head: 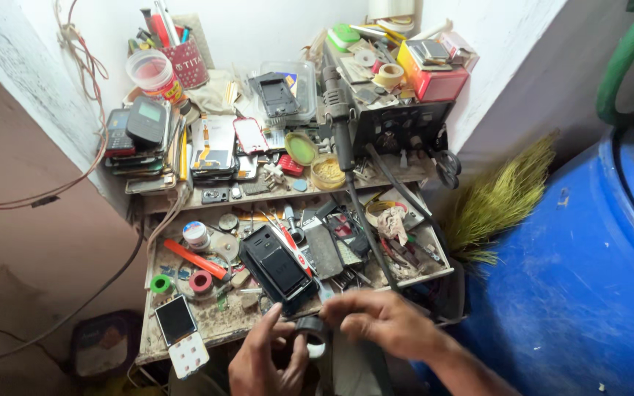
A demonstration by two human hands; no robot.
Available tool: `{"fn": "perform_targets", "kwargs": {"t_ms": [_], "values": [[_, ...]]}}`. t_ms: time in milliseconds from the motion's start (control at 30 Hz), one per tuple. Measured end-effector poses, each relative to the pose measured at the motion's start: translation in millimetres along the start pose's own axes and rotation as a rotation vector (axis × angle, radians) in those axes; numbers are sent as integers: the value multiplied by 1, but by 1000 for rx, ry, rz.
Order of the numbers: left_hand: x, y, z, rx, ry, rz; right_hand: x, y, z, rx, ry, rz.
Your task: The person assembles a mobile phone by attaching a keypad to a screen module and securing it with adhesive tape. They then insert the assembly into a phone casing, connect the battery, and power on the device to verify functionality.
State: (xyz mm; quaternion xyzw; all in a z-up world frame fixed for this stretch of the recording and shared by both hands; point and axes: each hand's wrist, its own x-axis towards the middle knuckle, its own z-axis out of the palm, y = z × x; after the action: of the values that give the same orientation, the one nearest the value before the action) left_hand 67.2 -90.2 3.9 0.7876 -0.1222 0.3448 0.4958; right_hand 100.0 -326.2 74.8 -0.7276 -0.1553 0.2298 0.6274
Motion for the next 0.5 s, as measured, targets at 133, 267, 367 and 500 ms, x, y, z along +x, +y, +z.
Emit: {"fn": "perform_targets", "kwargs": {"t_ms": [133,267,367,500], "values": [[24,20,2,19,2,32,4,-14,18,282,-132,-37],[27,16,2,-35,44,31,12,-44,-21,-94,-10,-297],[6,-12,6,-166,33,-12,38,-85,-96,-598,550,-526],[-59,-65,24,-359,-92,-159,79,-148,-201,-1312,1018,-632]]}}
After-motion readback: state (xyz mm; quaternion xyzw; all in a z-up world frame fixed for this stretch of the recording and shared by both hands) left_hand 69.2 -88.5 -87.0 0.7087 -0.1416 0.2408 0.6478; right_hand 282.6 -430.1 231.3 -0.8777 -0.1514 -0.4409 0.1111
